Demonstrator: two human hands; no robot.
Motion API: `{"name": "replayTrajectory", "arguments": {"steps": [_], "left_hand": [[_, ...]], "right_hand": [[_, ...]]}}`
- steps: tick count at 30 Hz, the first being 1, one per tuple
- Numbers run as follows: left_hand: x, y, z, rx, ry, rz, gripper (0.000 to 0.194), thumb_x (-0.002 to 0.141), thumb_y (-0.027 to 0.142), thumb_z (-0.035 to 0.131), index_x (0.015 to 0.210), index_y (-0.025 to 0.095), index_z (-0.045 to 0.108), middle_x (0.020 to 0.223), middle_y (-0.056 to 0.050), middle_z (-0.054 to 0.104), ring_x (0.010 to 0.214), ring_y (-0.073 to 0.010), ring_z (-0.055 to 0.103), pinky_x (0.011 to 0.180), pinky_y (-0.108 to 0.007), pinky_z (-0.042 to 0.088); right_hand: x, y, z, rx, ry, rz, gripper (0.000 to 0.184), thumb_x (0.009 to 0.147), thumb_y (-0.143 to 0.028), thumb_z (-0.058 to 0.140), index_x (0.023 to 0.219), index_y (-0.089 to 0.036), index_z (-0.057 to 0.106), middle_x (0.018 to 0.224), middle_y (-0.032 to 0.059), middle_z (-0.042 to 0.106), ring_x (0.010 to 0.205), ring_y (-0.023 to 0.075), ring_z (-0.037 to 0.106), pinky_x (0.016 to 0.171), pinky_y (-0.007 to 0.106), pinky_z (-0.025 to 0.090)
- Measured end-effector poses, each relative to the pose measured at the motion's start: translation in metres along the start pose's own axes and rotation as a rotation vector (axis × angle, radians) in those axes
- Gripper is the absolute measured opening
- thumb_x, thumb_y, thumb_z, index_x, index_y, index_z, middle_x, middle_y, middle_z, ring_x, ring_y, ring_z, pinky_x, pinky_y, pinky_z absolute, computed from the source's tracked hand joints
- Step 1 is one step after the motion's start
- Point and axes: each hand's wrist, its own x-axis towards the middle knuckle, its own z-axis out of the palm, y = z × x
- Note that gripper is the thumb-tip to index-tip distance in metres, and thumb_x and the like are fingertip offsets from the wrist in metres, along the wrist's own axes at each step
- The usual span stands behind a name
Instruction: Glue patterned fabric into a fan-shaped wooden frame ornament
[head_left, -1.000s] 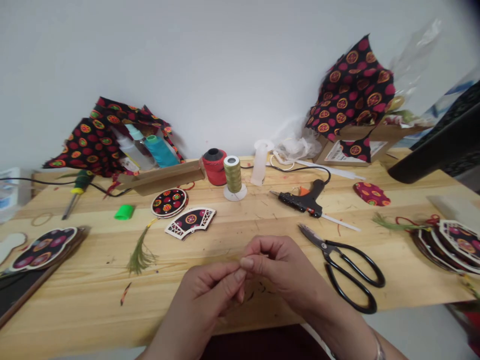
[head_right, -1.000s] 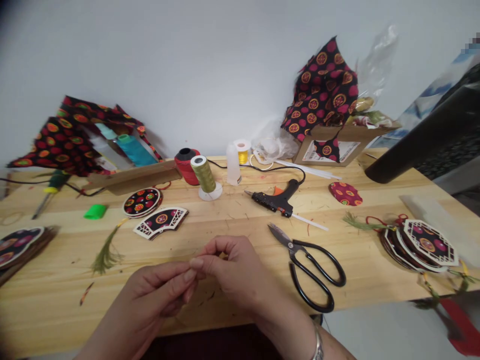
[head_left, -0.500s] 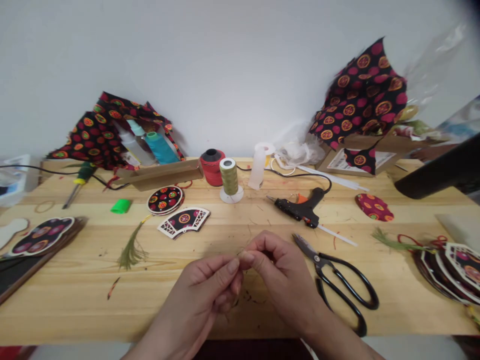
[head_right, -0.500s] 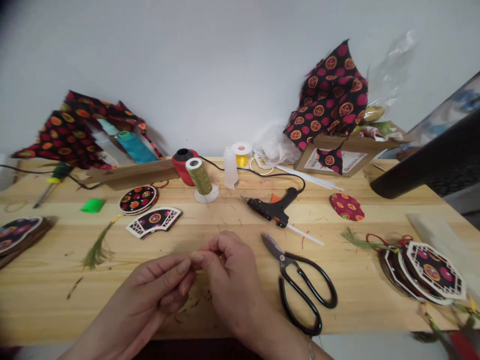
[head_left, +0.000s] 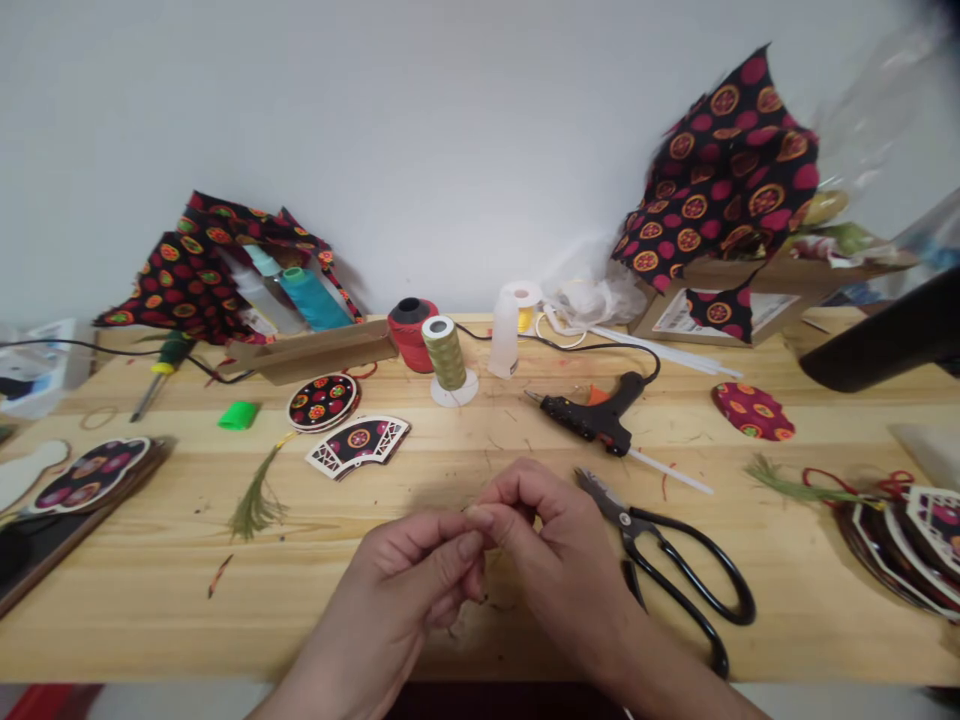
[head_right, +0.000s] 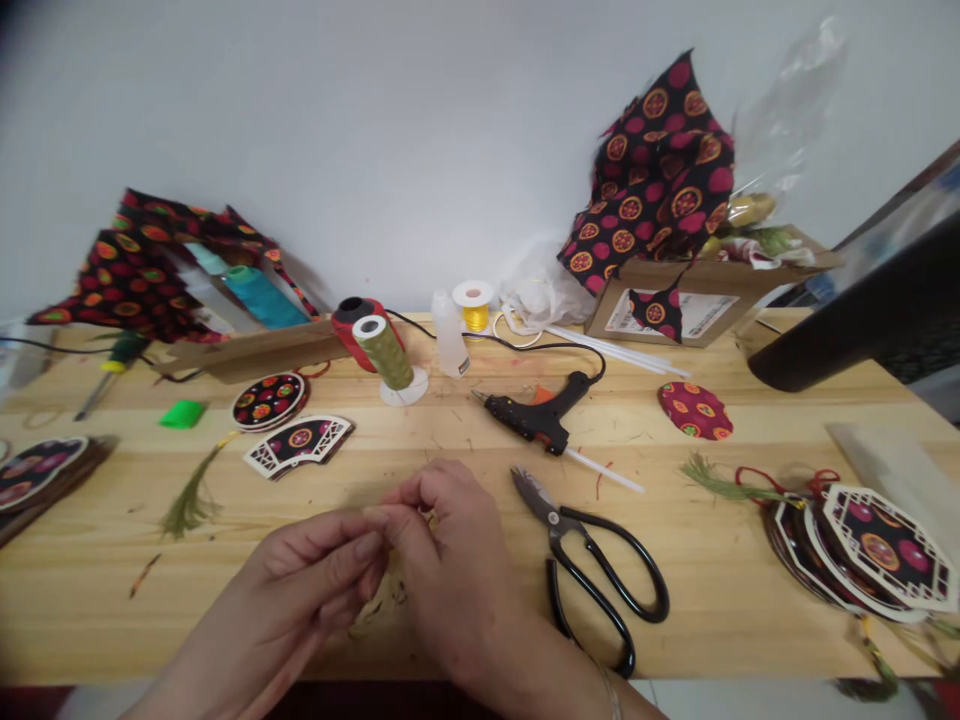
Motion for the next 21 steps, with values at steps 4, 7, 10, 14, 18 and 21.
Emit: {"name": "replayTrajectory", "arguments": {"steps": [4,7,10,14,18,21], "left_hand": [[-0.003,0.004,-0.005,0.141,0.07,0.121,0.016,0.072,0.035,0.075,0.071,0.019,0.077,0.069,-0.003,0.069,0.067,-0.0114,0.056,0.064,-0.019,0.043],[-0.003,0.007,-0.011,0.134,0.096,0.262,0.006,0.072,0.028,0.076,0.077,0.026,0.078,0.109,-0.002,0.069,0.112,-0.0178,0.054,0.093,-0.021,0.04],[-0.001,0.008,-0.016,0.086,0.104,0.367,0.006,0.073,0.024,0.075,0.075,0.029,0.078,0.138,0.005,0.052,0.134,-0.0163,0.034,0.1,-0.017,0.032],[0.001,0.007,-0.024,0.02,0.085,0.375,0.008,0.074,0.022,0.074,0.077,0.028,0.078,0.148,0.007,0.041,0.134,-0.0178,0.034,0.095,-0.016,0.038],[0.0,0.008,-0.034,-0.034,0.045,0.419,0.009,0.077,0.021,0.071,0.081,0.025,0.078,0.149,0.002,0.039,0.137,-0.0194,0.031,0.092,-0.015,0.041],[-0.002,0.008,-0.042,-0.068,0.039,0.432,0.006,0.077,0.021,0.071,0.078,0.022,0.077,0.149,0.001,0.039,0.137,-0.0226,0.032,0.09,-0.017,0.045]], "right_hand": [[-0.002,0.003,-0.003,0.015,0.079,-0.075,0.016,0.087,-0.017,0.053,0.087,-0.02,0.068,0.083,0.001,0.066,0.079,0.0137,0.06,0.072,0.026,0.048],[-0.003,0.002,-0.005,0.05,0.106,-0.084,0.021,0.088,-0.017,0.052,0.096,-0.022,0.07,0.093,0.0026,0.071,0.087,0.0151,0.064,0.081,0.029,0.05],[-0.003,-0.003,-0.002,0.138,0.073,-0.019,0.02,0.086,-0.017,0.054,0.089,-0.023,0.073,0.091,0.0015,0.074,0.086,0.0154,0.067,0.08,0.029,0.052],[0.0,-0.013,0.012,0.307,-0.07,0.055,0.021,0.086,-0.019,0.055,0.093,-0.022,0.075,0.095,0.0015,0.076,0.093,0.0168,0.069,0.087,0.032,0.052],[0.002,-0.016,0.03,0.468,-0.188,0.08,0.026,0.09,-0.02,0.051,0.106,-0.021,0.072,0.106,0.003,0.073,0.107,0.0175,0.064,0.099,0.034,0.045],[0.001,-0.013,0.042,0.528,-0.229,0.064,0.028,0.09,-0.02,0.049,0.108,-0.022,0.072,0.103,0.0018,0.074,0.105,0.0164,0.064,0.098,0.032,0.045]]}}
